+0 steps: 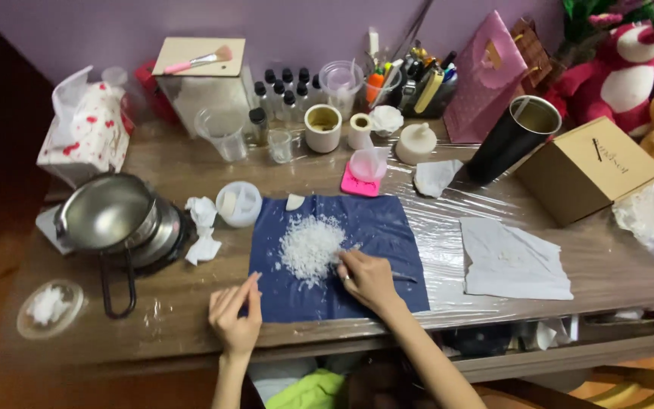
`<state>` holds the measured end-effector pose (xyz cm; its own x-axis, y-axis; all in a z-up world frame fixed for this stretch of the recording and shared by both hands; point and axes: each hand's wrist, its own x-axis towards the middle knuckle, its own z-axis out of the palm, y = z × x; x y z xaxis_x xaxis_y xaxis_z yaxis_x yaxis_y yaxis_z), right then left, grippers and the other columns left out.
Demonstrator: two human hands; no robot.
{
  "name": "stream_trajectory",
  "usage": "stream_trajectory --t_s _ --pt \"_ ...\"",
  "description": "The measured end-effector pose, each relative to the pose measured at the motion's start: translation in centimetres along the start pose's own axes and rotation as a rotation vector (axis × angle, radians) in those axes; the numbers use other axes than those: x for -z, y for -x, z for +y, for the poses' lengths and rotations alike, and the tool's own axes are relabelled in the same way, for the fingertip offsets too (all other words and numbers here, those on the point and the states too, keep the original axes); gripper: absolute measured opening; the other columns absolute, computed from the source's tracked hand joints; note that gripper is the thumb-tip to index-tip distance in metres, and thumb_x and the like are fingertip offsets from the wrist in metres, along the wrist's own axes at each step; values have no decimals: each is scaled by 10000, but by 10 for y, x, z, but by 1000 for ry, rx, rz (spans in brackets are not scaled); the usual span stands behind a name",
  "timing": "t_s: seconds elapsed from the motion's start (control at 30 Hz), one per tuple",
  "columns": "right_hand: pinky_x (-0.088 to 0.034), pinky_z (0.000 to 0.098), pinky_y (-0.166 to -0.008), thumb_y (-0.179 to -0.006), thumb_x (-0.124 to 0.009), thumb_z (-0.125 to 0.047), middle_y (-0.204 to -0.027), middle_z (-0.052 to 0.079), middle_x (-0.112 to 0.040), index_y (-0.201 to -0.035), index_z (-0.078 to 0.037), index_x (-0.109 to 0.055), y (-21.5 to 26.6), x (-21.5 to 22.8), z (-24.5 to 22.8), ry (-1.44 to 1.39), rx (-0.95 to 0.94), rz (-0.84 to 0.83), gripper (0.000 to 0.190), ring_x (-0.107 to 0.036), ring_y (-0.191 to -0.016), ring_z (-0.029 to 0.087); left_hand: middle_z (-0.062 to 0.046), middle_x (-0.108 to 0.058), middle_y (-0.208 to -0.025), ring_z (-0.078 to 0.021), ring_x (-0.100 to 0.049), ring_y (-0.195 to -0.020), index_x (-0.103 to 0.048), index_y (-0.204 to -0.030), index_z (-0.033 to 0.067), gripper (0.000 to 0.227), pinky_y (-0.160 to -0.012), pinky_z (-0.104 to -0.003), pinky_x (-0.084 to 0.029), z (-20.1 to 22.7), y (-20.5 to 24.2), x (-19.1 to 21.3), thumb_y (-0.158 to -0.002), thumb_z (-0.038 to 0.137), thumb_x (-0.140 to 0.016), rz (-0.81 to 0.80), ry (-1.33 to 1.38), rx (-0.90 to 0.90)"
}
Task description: Inspecting and sorting small white wax shavings on a blue work mat
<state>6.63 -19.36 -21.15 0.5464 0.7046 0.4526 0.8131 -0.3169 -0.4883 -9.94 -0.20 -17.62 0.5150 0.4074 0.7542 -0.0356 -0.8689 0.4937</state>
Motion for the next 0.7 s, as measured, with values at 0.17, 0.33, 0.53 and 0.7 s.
stream_trajectory --t_s 0.17,0.33,0.53,0.7 --pt "-449 358 -433 -739 -573 -93 -790 -11 -574 -988 -202 -600 0 -7 -5 273 -36 165 274 -600 -611 241 10 -612 -667 -160 -503 -558 -703 -978 74 144 -641 -298 -363 0 4 3 -888 47 -594 -69 -29 -68" --pt "-451 268 -421 -766 -582 -208 -673 -56 -455 -725 -257 -553 2 -9 -1 445 65 228 71 -552 -465 193 -10 -639 -623 -180 -601 -547 -729 -917 98 141 -614 -293 -452 -2 4 -3 -797 44 -677 0 31 -90" --pt "-479 364 -471 -790 -575 -189 -711 25 -522 -884 -187 -591 -1 -7 -12 477 20 116 96 -613 -566 275 -21 -671 -660 -185 -626 -566 -730 -961 108 193 -604 -309 -450 -21 22 6 -793 35 -667 53 22 -77" --pt "-477 460 -547 -782 -588 30 -785 117 -566 -967 -105 -600 2 2 -41 319 -4 133 229 -613 -681 380 -47 -666 -690 -236 -646 -625 -650 -1114 39 241 -629 -337 -444 -30 26 74 -924 36 -503 152 -58 17"
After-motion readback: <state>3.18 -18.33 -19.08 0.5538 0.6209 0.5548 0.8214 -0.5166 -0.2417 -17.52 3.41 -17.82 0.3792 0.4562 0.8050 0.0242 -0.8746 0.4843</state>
